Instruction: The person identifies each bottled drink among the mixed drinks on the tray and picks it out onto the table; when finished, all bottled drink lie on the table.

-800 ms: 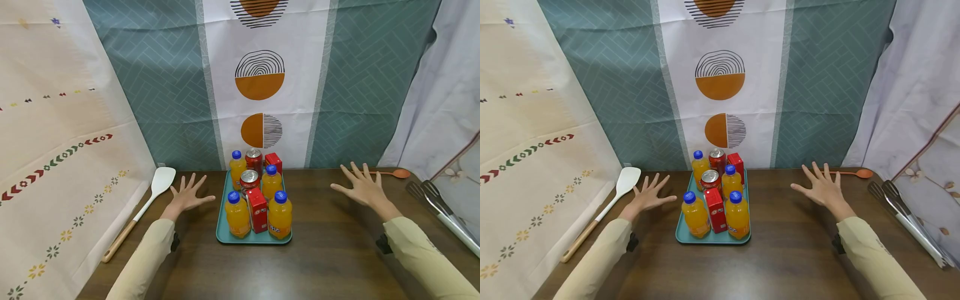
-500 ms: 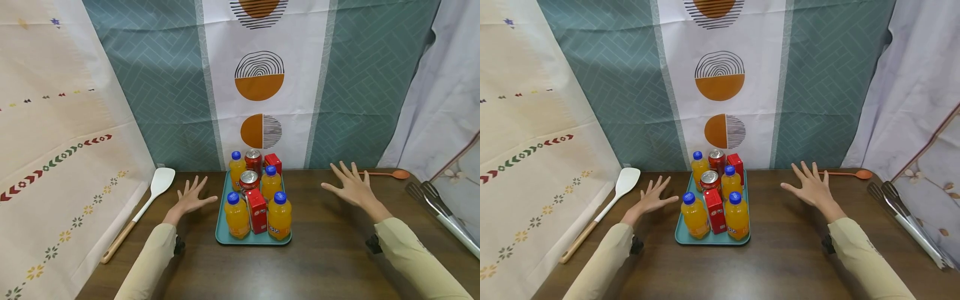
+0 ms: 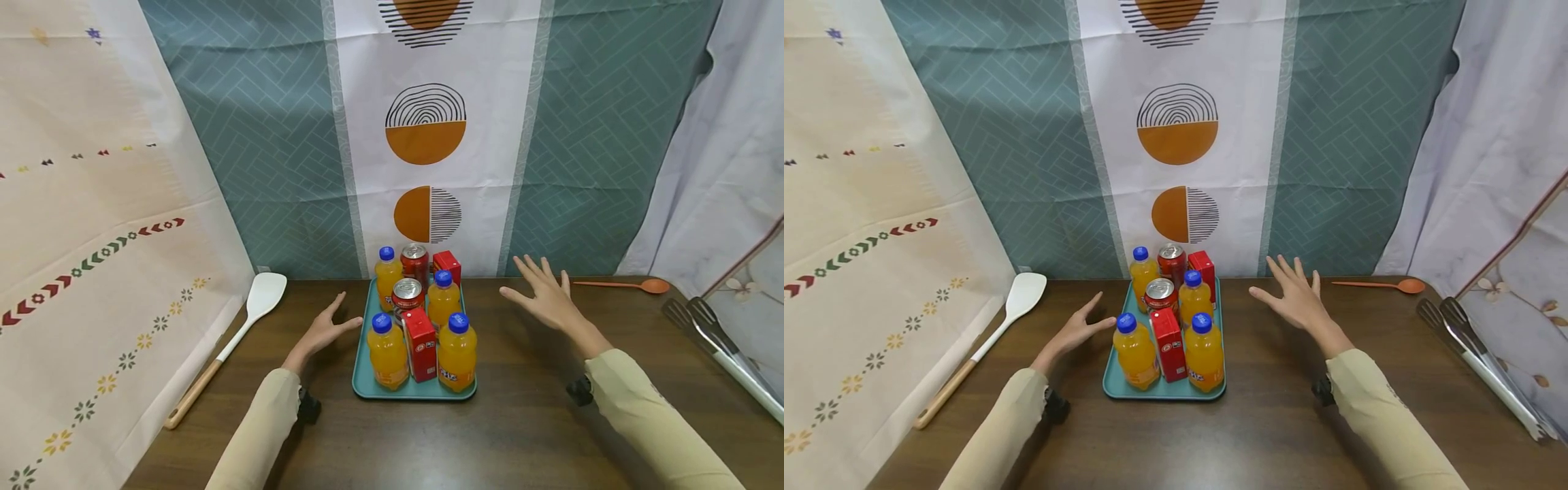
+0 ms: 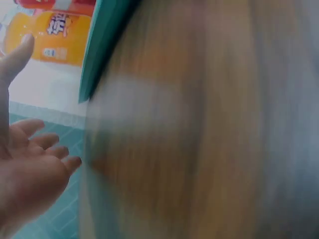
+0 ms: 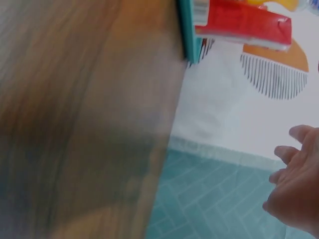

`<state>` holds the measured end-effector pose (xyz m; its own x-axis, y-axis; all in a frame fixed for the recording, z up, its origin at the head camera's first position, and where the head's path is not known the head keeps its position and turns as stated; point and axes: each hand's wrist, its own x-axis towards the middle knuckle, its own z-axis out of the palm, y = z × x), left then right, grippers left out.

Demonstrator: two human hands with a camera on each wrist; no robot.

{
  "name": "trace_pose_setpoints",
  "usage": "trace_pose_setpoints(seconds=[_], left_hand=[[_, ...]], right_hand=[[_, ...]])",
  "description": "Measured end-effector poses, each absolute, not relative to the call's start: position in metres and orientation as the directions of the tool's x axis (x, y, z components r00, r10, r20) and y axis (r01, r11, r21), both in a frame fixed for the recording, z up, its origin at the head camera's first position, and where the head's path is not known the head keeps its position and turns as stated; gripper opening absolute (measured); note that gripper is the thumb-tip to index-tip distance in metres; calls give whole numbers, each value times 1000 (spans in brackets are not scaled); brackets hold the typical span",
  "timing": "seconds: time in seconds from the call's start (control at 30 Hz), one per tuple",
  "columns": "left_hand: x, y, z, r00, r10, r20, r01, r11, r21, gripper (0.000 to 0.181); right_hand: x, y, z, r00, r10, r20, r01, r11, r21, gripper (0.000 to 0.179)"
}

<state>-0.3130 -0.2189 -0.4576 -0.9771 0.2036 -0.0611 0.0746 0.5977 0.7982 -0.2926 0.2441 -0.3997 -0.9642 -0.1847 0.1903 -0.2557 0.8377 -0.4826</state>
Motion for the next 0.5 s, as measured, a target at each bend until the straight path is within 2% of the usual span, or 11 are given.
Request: trace_pose_setpoints(seconds=[0.27, 0.4, 0.5], left_hand=[[-319, -205, -470, -972, 236, 13, 90, 318, 944, 79], [-323, -204, -480, -966, 259, -14, 34, 178, 983, 72], [-325, -204, -484, -958, 284, -38, -1, 128, 992, 68]], right_hand=[[-299, 215, -387, -960, -196, 199, -277, 756, -594, 87], [-299, 202, -382, -962, -185, 201, -273, 700, -660, 82], [-298, 192, -379, -962, -175, 210, -273, 662, -698, 78]])
